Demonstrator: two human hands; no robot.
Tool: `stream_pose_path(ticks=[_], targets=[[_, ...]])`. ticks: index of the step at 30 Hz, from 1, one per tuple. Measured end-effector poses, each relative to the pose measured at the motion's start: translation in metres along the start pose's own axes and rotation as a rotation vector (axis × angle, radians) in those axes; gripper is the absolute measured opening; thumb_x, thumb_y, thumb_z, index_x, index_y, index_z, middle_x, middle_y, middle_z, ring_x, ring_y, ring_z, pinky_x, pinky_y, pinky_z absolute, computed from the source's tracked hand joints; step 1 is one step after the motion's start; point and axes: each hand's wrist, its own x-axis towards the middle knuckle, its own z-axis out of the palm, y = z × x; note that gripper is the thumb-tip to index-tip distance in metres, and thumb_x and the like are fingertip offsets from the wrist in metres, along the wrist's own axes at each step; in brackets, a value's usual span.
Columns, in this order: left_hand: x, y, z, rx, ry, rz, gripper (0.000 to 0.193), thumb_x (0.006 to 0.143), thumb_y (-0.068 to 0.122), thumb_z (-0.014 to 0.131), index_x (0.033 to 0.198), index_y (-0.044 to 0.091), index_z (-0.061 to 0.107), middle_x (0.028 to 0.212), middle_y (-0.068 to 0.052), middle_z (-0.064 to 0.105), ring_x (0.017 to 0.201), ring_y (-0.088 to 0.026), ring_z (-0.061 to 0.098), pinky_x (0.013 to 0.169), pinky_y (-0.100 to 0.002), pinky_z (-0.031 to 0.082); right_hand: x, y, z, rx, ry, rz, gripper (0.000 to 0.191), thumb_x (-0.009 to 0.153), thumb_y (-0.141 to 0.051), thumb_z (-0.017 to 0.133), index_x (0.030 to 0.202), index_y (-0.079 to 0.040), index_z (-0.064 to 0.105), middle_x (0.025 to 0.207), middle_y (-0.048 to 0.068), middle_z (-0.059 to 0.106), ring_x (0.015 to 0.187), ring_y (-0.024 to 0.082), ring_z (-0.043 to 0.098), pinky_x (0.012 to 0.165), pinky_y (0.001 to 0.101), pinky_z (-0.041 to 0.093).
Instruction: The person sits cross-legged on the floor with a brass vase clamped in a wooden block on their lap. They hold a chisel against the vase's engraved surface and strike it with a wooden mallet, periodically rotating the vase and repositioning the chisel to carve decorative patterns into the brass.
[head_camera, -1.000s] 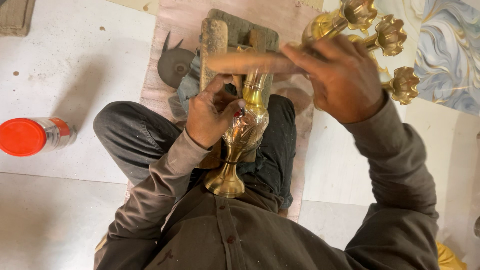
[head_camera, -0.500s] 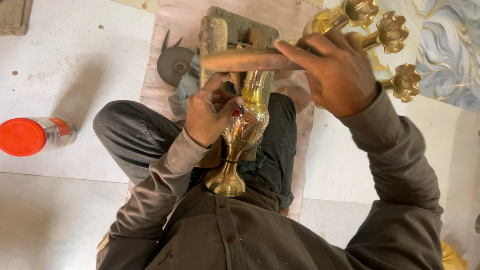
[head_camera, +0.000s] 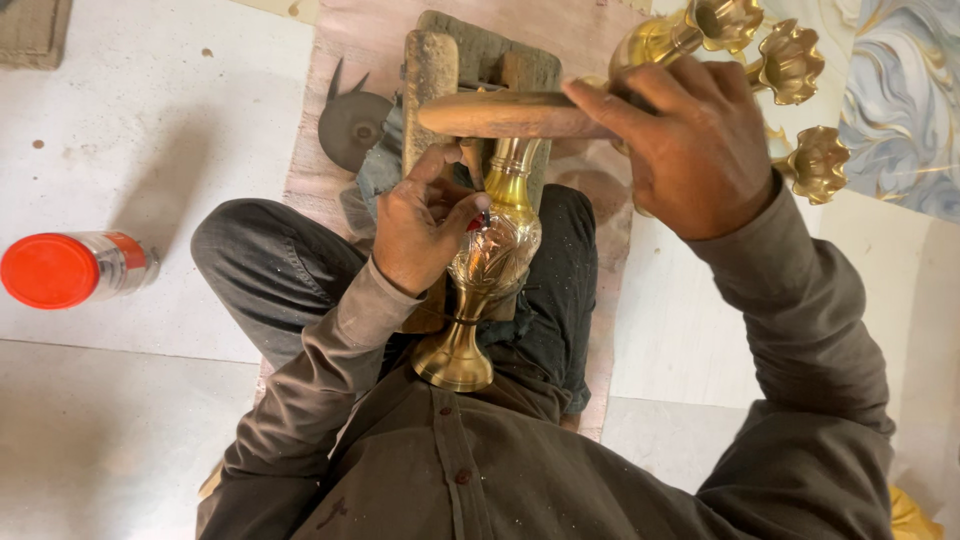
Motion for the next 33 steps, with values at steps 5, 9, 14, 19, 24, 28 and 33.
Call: stream_pose_path(ticks=[5, 9, 14, 19, 24, 28, 33], targets=[[0.000, -0.001, 0.000, 0.032, 0.005, 0.041, 0.044, 0.098, 0.004, 0.076, 0.136, 0.000, 0.054, 0.089, -0.013, 0.080, 0.081, -0.014, 0.079, 0.070, -0.026, 0.065, 0.001, 0.002, -0.001, 0.172, 0.075, 0.031, 0.056, 0.101, 0.002, 0.063, 0.154, -0.013, 0.054, 0.121, 0.013, 0.063, 0.105, 0.024, 0.059, 0.093, 0.0390, 0.052], [0.001, 0.001, -0.002, 0.030, 0.004, 0.006, 0.046, 0.095, 0.005, 0.076, 0.135, 0.000, 0.054, 0.087, -0.013, 0.079, 0.078, -0.014, 0.079, 0.066, -0.026, 0.064, 0.002, 0.004, 0.001, -0.037, 0.019, -0.059, 0.052, 0.102, -0.001, 0.069, 0.151, -0.018, 0.062, 0.117, 0.009, 0.068, 0.101, 0.023, 0.061, 0.094, 0.0407, 0.052], [0.001, 0.007, -0.001, 0.043, 0.013, -0.074, 0.043, 0.093, 0.005, 0.076, 0.132, 0.001, 0.056, 0.084, -0.013, 0.079, 0.074, -0.014, 0.079, 0.060, -0.026, 0.063, 0.001, 0.001, -0.002, 0.038, -0.004, -0.013, 0.051, 0.100, 0.002, 0.068, 0.147, -0.018, 0.064, 0.113, 0.009, 0.068, 0.098, 0.024, 0.062, 0.086, 0.0394, 0.053], [0.001, 0.007, -0.003, 0.057, 0.002, -0.004, 0.041, 0.094, 0.003, 0.076, 0.128, -0.001, 0.054, 0.086, -0.014, 0.079, 0.077, -0.015, 0.080, 0.064, -0.025, 0.065, 0.003, -0.009, -0.007, 0.112, 0.100, -0.020, 0.051, 0.102, 0.001, 0.066, 0.149, -0.012, 0.053, 0.117, 0.008, 0.063, 0.100, 0.023, 0.063, 0.091, 0.0375, 0.057], [0.004, -0.003, -0.004, -0.024, 0.008, 0.032, 0.036, 0.096, 0.004, 0.075, 0.126, 0.002, 0.055, 0.089, -0.013, 0.079, 0.073, -0.016, 0.079, 0.061, -0.025, 0.064, -0.017, -0.011, 0.006, -0.086, 0.052, 0.028, 0.054, 0.098, 0.000, 0.071, 0.150, -0.012, 0.061, 0.113, 0.010, 0.066, 0.095, 0.026, 0.065, 0.082, 0.0401, 0.056], [0.017, -0.014, -0.013, -0.309, -0.100, 0.148, 0.042, 0.101, 0.005, 0.075, 0.137, 0.004, 0.053, 0.099, -0.015, 0.076, 0.087, -0.017, 0.077, 0.073, -0.028, 0.065, -0.060, -0.019, 0.029, 0.365, 0.180, 0.320, 0.057, 0.095, 0.003, 0.070, 0.149, 0.002, 0.053, 0.119, 0.016, 0.061, 0.097, 0.027, 0.063, 0.081, 0.0367, 0.054], [0.053, -0.013, -0.010, -0.191, -0.554, 0.208, 0.039, 0.096, 0.015, 0.079, 0.132, 0.006, 0.063, 0.104, -0.012, 0.078, 0.088, -0.017, 0.079, 0.077, -0.031, 0.070, -0.120, -0.071, 0.075, 0.609, 0.296, 0.649, 0.045, 0.096, -0.001, 0.078, 0.135, 0.000, 0.058, 0.113, 0.013, 0.058, 0.101, 0.027, 0.060, 0.088, 0.0334, 0.052]])
